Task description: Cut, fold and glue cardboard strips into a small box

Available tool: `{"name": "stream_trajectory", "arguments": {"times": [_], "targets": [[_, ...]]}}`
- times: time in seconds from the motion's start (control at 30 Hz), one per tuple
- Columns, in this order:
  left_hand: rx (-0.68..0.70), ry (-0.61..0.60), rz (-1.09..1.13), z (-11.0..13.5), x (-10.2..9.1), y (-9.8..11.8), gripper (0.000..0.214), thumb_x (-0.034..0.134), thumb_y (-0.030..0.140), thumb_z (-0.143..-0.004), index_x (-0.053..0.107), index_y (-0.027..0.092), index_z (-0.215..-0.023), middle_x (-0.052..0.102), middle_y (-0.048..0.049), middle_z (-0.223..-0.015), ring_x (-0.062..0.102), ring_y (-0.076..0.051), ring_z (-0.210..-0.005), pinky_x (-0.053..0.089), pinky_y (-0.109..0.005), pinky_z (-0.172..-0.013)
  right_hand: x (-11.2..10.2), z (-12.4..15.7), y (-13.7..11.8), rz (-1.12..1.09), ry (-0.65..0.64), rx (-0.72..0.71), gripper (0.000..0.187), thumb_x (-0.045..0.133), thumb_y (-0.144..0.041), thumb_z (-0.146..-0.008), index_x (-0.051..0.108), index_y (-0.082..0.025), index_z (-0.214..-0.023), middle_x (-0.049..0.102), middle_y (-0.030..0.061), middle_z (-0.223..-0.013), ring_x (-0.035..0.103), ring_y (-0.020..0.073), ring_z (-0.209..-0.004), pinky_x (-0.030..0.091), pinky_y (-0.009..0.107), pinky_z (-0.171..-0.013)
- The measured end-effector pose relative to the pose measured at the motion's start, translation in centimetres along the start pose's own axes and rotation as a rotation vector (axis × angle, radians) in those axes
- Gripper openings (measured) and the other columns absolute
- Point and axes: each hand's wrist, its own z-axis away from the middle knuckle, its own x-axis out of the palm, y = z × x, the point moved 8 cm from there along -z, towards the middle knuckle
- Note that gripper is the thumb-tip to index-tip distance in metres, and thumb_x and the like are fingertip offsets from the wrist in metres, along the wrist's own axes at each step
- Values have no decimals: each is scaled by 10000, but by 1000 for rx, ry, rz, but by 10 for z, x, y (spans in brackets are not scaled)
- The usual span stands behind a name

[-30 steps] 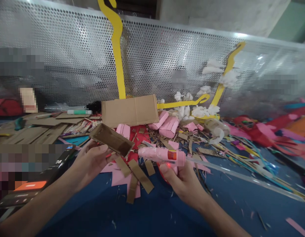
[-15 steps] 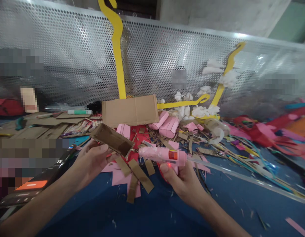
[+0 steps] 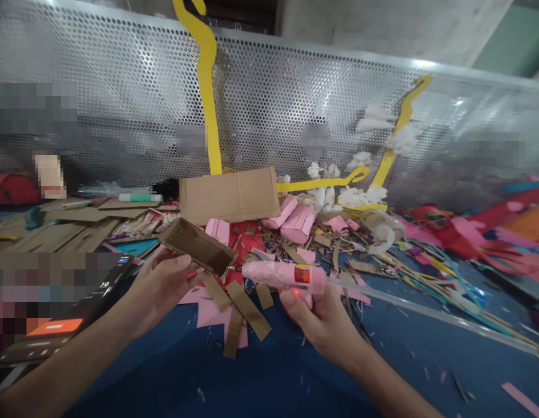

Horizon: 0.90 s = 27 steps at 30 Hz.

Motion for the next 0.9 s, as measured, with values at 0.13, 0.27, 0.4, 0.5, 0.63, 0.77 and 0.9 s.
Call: {"name": "stream_trajectory", "arguments": {"times": [0.13,0.27,0.4,0.5,0.63,0.77,0.9], "targets": [[-2,0,-4,0,1,0,261,842,170,-769,732,217,-1000,798,-40,-1058,754,-195,-929,632,-285,-812,0,-2,-4,-22,1,31,462,593,-630,-953,663,-204,-789,412,-35,-561,364,128,-503,366,269,-456],[-6,5,-5,0,-1,0,271,845,166,-768,732,219,-1009,795,-46,-1078,754,-195,-943,634,-290,-828,-3,-3,-4,-42,28,56,498,586,-650,-949,564,-213,-711,383,-39,-575,343,120,-504,324,262,-446],[-9,10,-12,1,-2,0,259,843,174,-776,726,217,-1003,790,-49,-1083,753,-205,-960,637,-297,-826,-4,-2,-2,-44,48,61,487,604,-638,-945,547,-214,-713,380,-45,-574,342,116,-515,333,252,-449],[-6,10,-14,2,-1,1,235,836,179,-786,718,216,-986,789,-48,-1070,756,-210,-956,637,-304,-828,-5,-1,-2,-30,49,36,495,606,-622,-950,524,-216,-681,407,-38,-576,351,115,-514,340,256,-458],[3,0,-2,1,0,0,216,840,175,-777,713,209,-948,792,-47,-1032,757,-203,-948,632,-282,-807,-6,0,2,2,55,24,496,566,-599,-985,520,-202,-692,411,-34,-592,343,107,-515,292,259,-469],[-5,-15,7,-1,-1,-1,254,830,174,-785,706,223,-1000,786,-39,-1062,755,-199,-957,630,-279,-808,-5,1,5,11,36,40,479,540,-605,-995,577,-188,-762,381,-41,-595,324,106,-511,255,257,-460],[-23,-37,10,-1,1,0,286,806,179,-806,685,238,-1059,768,-46,-1147,751,-207,-982,628,-289,-801,-6,-1,6,62,27,42,492,521,-609,-1000,586,-189,-753,379,-40,-587,334,110,-509,265,258,-462]]}}
